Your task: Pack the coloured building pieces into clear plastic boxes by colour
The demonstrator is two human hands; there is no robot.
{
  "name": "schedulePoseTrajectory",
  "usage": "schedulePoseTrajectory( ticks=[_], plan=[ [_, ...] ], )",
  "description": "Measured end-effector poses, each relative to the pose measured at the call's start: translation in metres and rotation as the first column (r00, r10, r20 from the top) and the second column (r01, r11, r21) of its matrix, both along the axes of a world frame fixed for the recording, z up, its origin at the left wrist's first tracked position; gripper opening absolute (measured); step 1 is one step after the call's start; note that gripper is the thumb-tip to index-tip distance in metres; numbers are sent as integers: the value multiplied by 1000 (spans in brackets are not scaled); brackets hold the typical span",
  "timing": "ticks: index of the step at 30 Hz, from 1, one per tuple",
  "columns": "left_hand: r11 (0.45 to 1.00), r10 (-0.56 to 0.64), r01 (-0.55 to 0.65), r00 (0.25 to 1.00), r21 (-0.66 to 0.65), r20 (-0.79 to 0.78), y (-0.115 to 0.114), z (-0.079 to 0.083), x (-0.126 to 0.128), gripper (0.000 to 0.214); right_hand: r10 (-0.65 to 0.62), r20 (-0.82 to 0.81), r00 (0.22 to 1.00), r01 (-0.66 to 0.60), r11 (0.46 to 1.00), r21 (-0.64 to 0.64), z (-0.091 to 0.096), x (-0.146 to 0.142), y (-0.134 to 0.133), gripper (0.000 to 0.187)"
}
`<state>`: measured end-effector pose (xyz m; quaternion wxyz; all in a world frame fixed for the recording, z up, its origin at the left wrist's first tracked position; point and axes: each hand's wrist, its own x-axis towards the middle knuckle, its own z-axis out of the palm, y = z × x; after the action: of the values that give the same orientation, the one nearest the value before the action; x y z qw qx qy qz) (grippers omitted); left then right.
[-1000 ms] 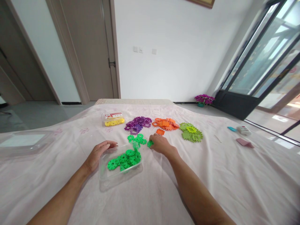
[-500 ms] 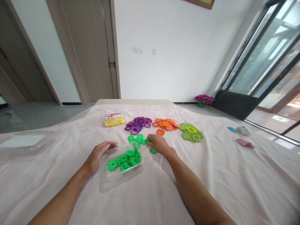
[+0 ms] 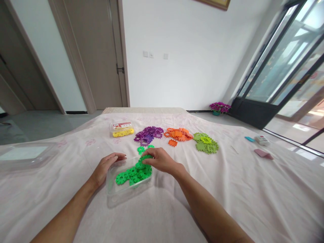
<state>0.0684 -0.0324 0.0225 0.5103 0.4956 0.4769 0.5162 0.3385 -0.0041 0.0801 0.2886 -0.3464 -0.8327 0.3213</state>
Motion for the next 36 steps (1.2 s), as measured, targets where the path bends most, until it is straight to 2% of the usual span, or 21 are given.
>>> schedulePoseTrajectory(
  ticks=[3, 5, 9, 11, 13, 16, 18, 20, 23, 31, 34, 36],
  plan=[
    [1000, -3, 3, 1000, 0, 3, 0, 0, 0, 41, 10, -17, 1000, -11, 999, -42, -3, -2, 0, 16],
    [1000, -7, 7, 1000, -3, 7, 1, -1, -1, 41, -25, -16, 1000, 24, 999, -22, -1, -1, 2, 16],
    [1000, -10, 10, 1000, -4, 3, 2, -4, -3, 42, -201, 95, 975, 191, 976, 103, 5, 11, 10, 18],
    [1000, -12, 12, 1000, -6, 8, 2, -4, -3, 41, -306, 214, 928, 270, 946, 180, 6, 21, 15, 18],
    [1000, -16, 16, 1000, -2, 6, 1, -3, -3, 41, -353, 385, 853, 294, 933, 205, 4, 33, 21, 20],
    [1000, -10, 10, 1000, 2, -6, 0, -1, -2, 42, -302, 633, 713, 276, 950, 142, -1, 48, 27, 30],
    [1000, -2, 2, 1000, -2, -5, 0, -1, -1, 43, -276, 710, 648, 268, 955, 126, -4, 53, 28, 35],
    [1000, 1, -1, 1000, -2, 0, 0, -1, -2, 43, -272, 732, 624, 256, 957, 137, -6, 54, 28, 39],
    [1000, -6, 6, 1000, 6, 1, 1, -3, -2, 42, -256, 748, 612, 246, 961, 127, -6, 51, 27, 41],
    [1000, -7, 7, 1000, 3, 0, 1, -5, -3, 41, -233, 739, 632, 231, 967, 108, -9, 52, 30, 29],
    [1000, -9, 9, 1000, 1, 1, 2, -5, -3, 42, -287, 678, 677, 237, 957, 168, -10, 49, 30, 19],
    [1000, -11, 11, 1000, 0, -3, 2, -4, -3, 42, -345, 571, 745, 274, 939, 210, -8, 45, 30, 14]
  ],
)
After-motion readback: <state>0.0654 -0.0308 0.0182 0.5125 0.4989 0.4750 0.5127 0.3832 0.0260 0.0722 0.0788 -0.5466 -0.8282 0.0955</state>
